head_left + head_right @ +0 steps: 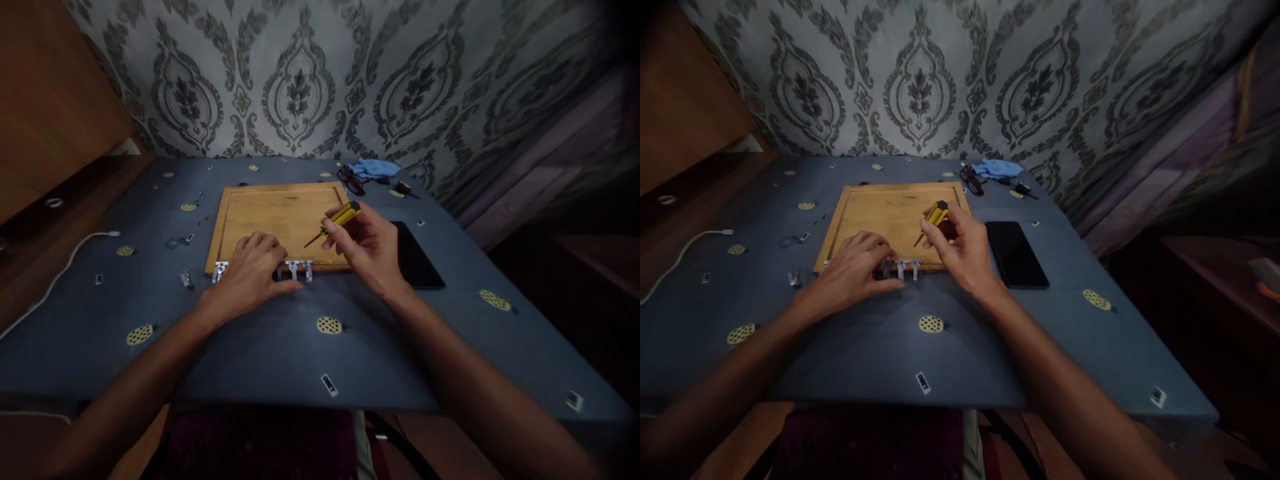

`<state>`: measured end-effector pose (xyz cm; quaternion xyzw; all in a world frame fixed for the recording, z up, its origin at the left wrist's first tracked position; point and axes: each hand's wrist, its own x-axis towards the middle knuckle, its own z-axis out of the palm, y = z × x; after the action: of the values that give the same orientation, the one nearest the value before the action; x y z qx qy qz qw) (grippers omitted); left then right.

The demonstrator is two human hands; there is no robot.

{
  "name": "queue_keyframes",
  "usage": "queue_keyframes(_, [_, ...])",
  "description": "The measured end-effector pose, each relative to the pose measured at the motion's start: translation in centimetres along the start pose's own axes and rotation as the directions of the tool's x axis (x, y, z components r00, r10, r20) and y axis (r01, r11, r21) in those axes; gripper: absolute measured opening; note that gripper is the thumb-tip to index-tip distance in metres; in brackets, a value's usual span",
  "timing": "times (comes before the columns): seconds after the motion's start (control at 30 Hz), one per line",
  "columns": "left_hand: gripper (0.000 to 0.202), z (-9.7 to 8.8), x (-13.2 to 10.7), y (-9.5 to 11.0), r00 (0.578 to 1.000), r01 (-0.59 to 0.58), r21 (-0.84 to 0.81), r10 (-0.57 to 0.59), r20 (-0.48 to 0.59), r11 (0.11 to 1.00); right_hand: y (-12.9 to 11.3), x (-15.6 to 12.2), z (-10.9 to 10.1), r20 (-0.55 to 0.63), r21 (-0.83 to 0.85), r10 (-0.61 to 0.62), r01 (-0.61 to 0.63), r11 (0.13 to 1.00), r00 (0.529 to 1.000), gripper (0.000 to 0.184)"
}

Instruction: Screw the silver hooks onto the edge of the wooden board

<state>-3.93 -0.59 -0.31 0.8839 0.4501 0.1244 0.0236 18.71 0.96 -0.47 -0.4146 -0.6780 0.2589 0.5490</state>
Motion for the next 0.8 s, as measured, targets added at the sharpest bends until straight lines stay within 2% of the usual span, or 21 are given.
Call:
queue_keyframes(0.13, [0.026, -0.9, -1.8, -1.3, 0.992, 0.036, -0.077, -0.045, -0.117, 0.996, 1.5, 1.7, -0.8, 0.084, -0.271, -0.039, 0.06, 0.961, 0.996, 0.029])
queue_keyframes(0.2, [0.019, -1.2, -2.8, -2.8, 0.98, 0.086, -0.134, -0.108, -0.165, 0.987, 2.2, 3.3, -0.6, 0.182, -0.421, -0.078, 0.149, 0.895, 0.98, 0.023])
queue_keyframes(0.27, [0.019, -1.5, -3.8, -4.8, 0.956, 0.156, -0.184, -0.195, -0.219, 0.97, 2.3, 5.1, 0.2, 0.288, -0.529, -0.068, 0.218, 0.82, 0.955, 0.018])
queue_keyframes(0.4, [0.024, -2.2, -5.4, -10.7, 0.869, 0.311, -0.281, -0.392, -0.303, 0.908, 1.7, 7.6, 3.3, 0.501, -0.706, 0.099, 0.34, 0.621, 0.859, 0.017])
queue_keyframes(0.5, [0.026, -2.5, -6.2, -15.7, 0.744, 0.471, -0.421, -0.605, -0.282, 0.775, 1.3, 8.0, 5.6, 0.562, -0.772, 0.254, 0.389, 0.502, 0.788, 0.026])
queue_keyframes(0.57, [0.03, -2.4, -6.5, -18.5, 0.71, 0.504, -0.444, -0.648, -0.275, 0.741, 1.3, 8.0, 6.4, 0.571, -0.789, 0.317, 0.4, 0.466, 0.758, 0.029])
queue_keyframes(0.63, [0.031, -2.3, -6.4, -20.4, 0.702, 0.513, -0.455, -0.661, -0.265, 0.728, 1.4, 8.0, 6.6, 0.577, -0.79, 0.335, 0.405, 0.46, 0.745, 0.027])
queue_keyframes(0.7, [0.032, -2.1, -5.9, -21.6, 0.717, 0.505, -0.46, -0.652, -0.249, 0.731, 1.5, 8.0, 6.1, 0.577, -0.783, 0.314, 0.401, 0.475, 0.754, 0.024])
queue_keyframes(0.8, [0.028, -2.0, -4.4, -22.1, 0.766, 0.478, -0.446, -0.608, -0.209, 0.757, 1.1, 7.4, 5.3, 0.551, -0.748, 0.199, 0.374, 0.548, 0.81, 0.023])
